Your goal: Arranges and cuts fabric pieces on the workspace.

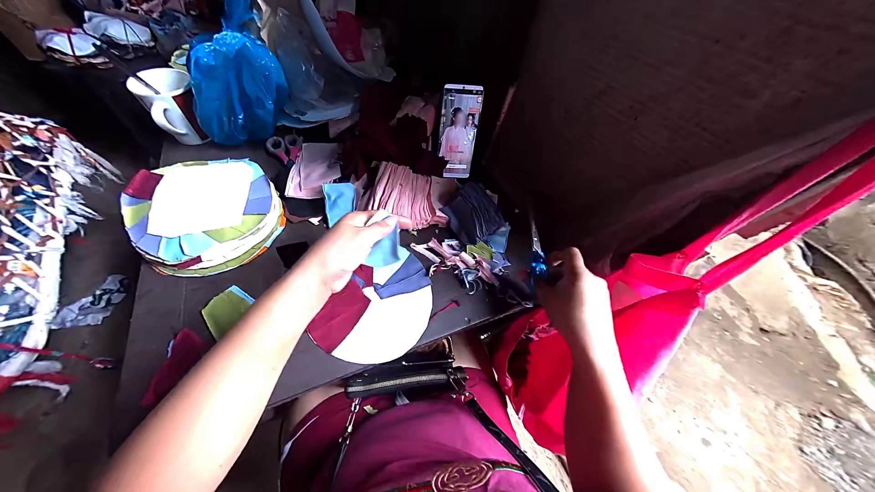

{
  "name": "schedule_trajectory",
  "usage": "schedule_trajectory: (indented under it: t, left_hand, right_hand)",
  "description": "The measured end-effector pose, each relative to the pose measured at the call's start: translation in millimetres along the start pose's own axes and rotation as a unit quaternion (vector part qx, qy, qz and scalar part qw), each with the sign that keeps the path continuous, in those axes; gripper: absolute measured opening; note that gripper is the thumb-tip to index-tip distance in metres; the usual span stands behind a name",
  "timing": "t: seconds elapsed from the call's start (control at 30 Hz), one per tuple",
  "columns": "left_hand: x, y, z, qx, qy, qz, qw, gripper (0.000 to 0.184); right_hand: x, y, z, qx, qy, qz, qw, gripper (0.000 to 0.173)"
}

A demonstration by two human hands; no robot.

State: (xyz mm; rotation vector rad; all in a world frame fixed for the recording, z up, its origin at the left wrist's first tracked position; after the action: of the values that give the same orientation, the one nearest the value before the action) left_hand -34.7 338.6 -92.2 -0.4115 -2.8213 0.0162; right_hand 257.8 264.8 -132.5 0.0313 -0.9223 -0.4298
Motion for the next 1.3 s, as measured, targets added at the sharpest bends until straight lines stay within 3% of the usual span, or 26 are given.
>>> schedule_trajectory:
  t: [0.1, 0.23, 0.5, 0.6, 0.7, 0.83, 0.93, 1.17, 1.3]
  left_hand:
    - [24.5, -9.5, 8.0, -0.022, 0.031, -0.022, 0.999, 0.026]
    - [35.9, -15.0, 22.3, -0.044, -0.059, -0.045, 0.996, 0.024]
    - [34.9, -13.5, 20.3, -0.07, -0.095, -0.084, 0.99, 0.01]
    - [37.7, -13.0, 20.2, -0.076, -0.084, -0.103, 0.988, 0.006]
    - [37.6, -12.2, 19.1, -0.094, -0.061, -0.11, 0.988, 0.004]
    - [31.9, -10.9, 18.7, -0.13, 0.014, -0.094, 0.987, 0.004]
    - [29.3, -10.4, 19.3, -0.153, 0.07, -0.084, 0.982, 0.007]
    - [25.9, -8.2, 22.8, -0.146, 0.099, -0.075, 0.981, 0.008]
    - [25.0, -4.7, 26.0, -0.148, 0.083, -0.065, 0.983, 0.012]
  right_hand:
    - [-4.4, 27.4, -5.9, -0.02, -0.051, 0.088, 0.995, 0.038]
    - [-19.9, 56.4, -10.2, 0.013, -0.078, 0.193, 0.978, 0.028]
    - [-30.0, 68.1, 4.7, 0.065, -0.118, 0.29, 0.947, 0.028]
    - [-20.9, 58.1, 31.2, 0.12, -0.116, 0.241, 0.956, 0.023]
    - [-12.1, 36.6, 78.1, 0.236, 0.017, 0.127, 0.963, 0.016]
    - [-43.0, 17.4, 127.1, 0.321, 0.242, 0.144, 0.904, 0.032]
    - [-71.9, 16.9, 154.6, 0.321, 0.3, 0.174, 0.881, 0.044]
    - [-98.0, 18.9, 162.2, 0.284, 0.369, 0.211, 0.859, 0.026]
    - [-92.5, 18.1, 156.2, 0.281, 0.395, 0.188, 0.854, 0.014]
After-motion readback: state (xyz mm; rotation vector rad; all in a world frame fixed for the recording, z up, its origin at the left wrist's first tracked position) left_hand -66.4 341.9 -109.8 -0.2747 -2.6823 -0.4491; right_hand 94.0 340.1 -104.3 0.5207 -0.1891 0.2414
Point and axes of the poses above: each hand's wrist, its own y-axis towards the middle knuckle, its own x-axis out of the back of the hand, z = x × y, the point moved 6 cm from there along y, towards the middle knuckle, and after that the axes turned 5 degrees about y, right-handed, at the moved point
